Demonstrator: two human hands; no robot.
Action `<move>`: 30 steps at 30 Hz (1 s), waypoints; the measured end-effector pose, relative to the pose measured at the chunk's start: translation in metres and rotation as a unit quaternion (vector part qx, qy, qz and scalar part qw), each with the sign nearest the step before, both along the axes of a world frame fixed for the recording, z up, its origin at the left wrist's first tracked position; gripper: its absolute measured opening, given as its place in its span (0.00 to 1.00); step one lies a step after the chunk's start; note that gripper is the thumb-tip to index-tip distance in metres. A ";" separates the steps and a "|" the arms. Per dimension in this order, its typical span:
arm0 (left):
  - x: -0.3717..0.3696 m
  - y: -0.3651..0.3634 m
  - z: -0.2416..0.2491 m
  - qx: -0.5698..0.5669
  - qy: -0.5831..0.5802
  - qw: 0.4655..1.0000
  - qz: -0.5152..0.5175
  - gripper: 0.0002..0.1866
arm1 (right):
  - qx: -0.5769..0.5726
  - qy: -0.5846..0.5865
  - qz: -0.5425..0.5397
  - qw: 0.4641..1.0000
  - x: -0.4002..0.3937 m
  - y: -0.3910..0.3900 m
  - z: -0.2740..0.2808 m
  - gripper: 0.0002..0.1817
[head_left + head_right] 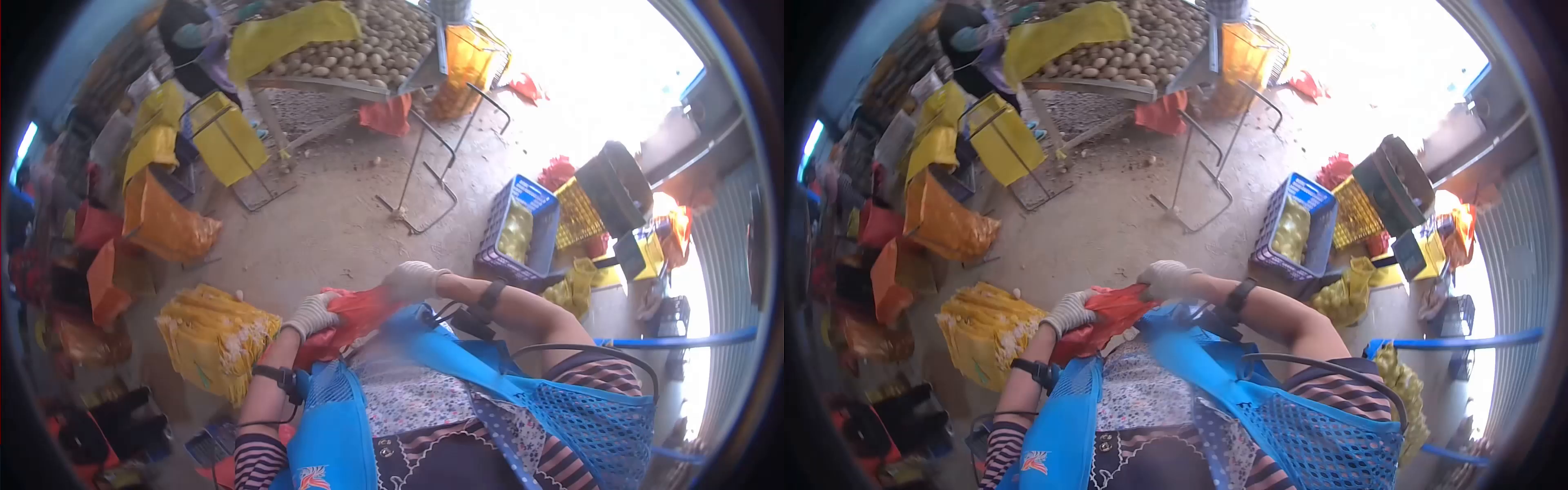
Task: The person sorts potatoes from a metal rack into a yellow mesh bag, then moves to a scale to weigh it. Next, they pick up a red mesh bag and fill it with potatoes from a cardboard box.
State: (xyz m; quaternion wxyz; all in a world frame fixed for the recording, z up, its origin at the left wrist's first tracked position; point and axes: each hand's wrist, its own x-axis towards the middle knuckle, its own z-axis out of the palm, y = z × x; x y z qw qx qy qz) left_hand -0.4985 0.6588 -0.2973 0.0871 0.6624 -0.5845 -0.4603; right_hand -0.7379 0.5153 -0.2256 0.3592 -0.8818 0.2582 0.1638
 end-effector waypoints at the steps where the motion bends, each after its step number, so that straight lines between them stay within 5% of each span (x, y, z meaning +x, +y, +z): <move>1: 0.021 0.078 -0.054 -0.033 0.049 0.997 -0.058 0.34 | -0.032 0.029 -0.046 0.998 0.004 0.106 -0.036 0.20; 5: -0.046 -0.073 -0.021 -0.022 0.009 0.964 -0.264 0.29 | -0.010 0.016 -0.256 0.966 -0.101 0.049 -0.034 0.15; 9: -0.094 -0.216 0.009 0.115 0.182 0.949 -0.230 0.21 | -0.192 -0.017 -0.344 0.919 -0.177 -0.015 -0.055 0.11; 11: -0.121 -0.285 0.015 0.060 0.222 0.929 -0.290 0.17 | -0.270 0.019 -0.421 0.866 -0.210 -0.047 -0.039 0.11; 13: -0.156 -0.338 0.030 -0.020 0.148 0.922 -0.357 0.16 | -0.192 -0.007 -0.543 0.817 -0.224 -0.063 -0.004 0.11; 15: -0.188 -0.374 0.030 -0.115 0.081 0.900 -0.413 0.14 | -0.173 -0.019 -0.581 0.795 -0.239 -0.064 0.005 0.11; 17: -0.217 -0.415 0.014 -0.260 0.154 0.911 -0.280 0.11 | -0.259 0.096 -0.492 0.825 -0.245 -0.070 -0.002 0.12; 19: -0.247 -0.433 0.013 -0.199 0.189 0.914 -0.298 0.07 | -0.179 0.121 -0.566 0.796 -0.243 -0.077 0.004 0.13; 21: -0.269 -0.448 -0.004 -0.244 0.171 0.896 -0.330 0.05 | -0.143 0.254 -0.529 0.797 -0.245 -0.089 0.002 0.17; 23: -0.313 -0.406 0.009 -0.234 0.163 0.894 -0.346 0.07 | -0.193 0.249 -0.522 0.793 -0.271 -0.076 0.024 0.23; 25: -0.332 -0.412 0.027 -0.164 0.189 0.903 -0.350 0.08 | -0.450 0.006 -0.523 0.724 -0.258 -0.126 0.037 0.26; 26: -0.337 -0.418 0.023 -0.175 0.218 0.897 -0.343 0.10 | -0.444 -0.003 -0.523 0.727 -0.263 -0.140 0.026 0.26; 28: -0.337 -0.440 0.011 -0.166 0.216 0.900 -0.340 0.10 | -0.170 0.168 -0.544 0.804 -0.272 -0.181 -0.023 0.22; 30: -0.320 -0.460 0.007 -0.163 0.205 0.911 -0.318 0.11 | -0.040 0.113 -0.580 0.805 -0.291 -0.197 -0.060 0.17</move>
